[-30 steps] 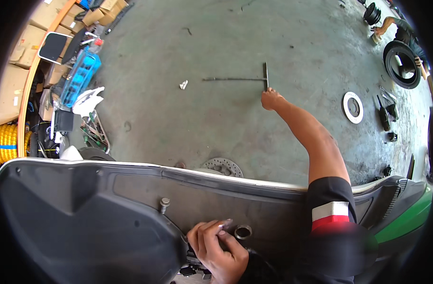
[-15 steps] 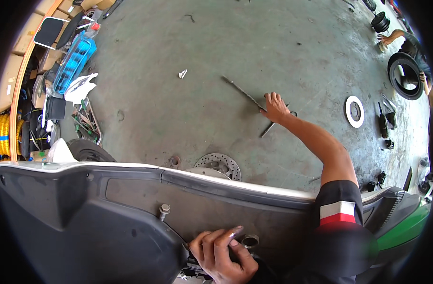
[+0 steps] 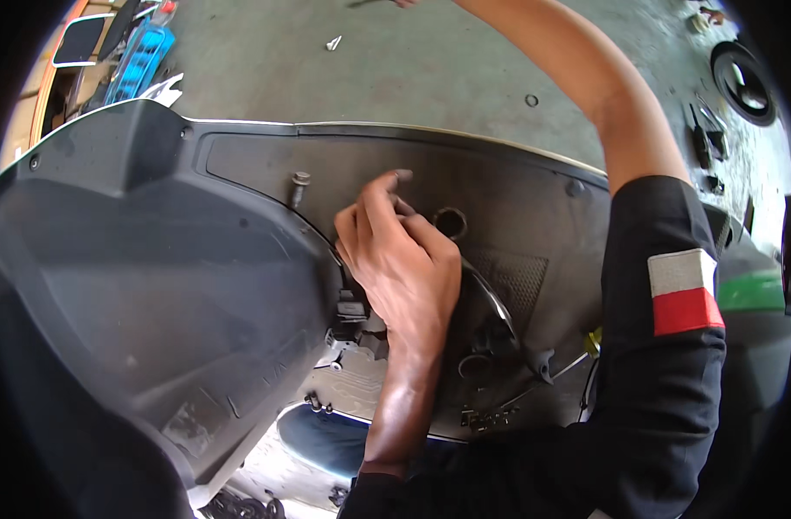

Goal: The person sorts through a tray of tools by hand, selects a wrench and a T-handle wrench, and uses them to loosen and remove hardware from the steering column and under-seat area of an electric scooter.

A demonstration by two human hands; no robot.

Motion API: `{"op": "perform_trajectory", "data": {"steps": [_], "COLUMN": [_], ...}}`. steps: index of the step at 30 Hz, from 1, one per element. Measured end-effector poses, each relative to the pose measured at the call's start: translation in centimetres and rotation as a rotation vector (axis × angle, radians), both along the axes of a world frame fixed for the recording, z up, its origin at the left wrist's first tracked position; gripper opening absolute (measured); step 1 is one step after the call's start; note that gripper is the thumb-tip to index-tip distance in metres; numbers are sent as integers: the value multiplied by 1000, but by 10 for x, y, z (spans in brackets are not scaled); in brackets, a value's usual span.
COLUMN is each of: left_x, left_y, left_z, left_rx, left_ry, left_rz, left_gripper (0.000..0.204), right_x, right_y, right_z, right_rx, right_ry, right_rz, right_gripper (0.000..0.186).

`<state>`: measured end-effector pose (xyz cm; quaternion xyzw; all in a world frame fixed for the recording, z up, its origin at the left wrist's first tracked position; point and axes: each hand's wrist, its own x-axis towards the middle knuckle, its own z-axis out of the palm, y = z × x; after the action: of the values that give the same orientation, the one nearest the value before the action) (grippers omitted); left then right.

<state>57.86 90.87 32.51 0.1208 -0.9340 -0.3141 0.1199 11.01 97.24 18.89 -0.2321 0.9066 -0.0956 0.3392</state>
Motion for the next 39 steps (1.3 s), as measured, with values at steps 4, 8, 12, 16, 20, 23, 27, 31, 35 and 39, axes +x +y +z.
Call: {"op": "perform_trajectory", "data": {"steps": [4,8,12,16,20,23,27,31,35,39], "left_x": [3,6,5,12,66,117,159,155,120,106], "left_y": [13,13,6,-28,-51,-68,-82,-78,-67,-60], "left_z": [-4,-8,-2,0,36,48,43,45,93,106], "left_rx": [-23,-1,203,732,930,734,708,920,847,285], "left_ry": [41,186,89,314,423,439,472,497,463,280], "left_rz": [-19,-20,10,-93,-186,-95,81,-28,-177,-183], "left_gripper": [27,22,22,23,20,18,14,13,14,21], "right_x": [8,55,145,249,372,479,523,529,536,539], "right_y": [-33,-38,-14,26,79,102,112,113,109,117], "right_z": [74,133,184,218,257,277,286,293,300,301], "right_rx": [-160,-587,-923,-1080,-970,-979,-1034,-1001,-1032,-1010], "right_ry": [-159,-125,-62,1,19,143,28,30,33,23], "right_rz": [-620,-718,-702,-671,-777,-852,-888,-906,-862,-882], "right_gripper": [34,34,33,33,26,37,42,42,42,43]}}
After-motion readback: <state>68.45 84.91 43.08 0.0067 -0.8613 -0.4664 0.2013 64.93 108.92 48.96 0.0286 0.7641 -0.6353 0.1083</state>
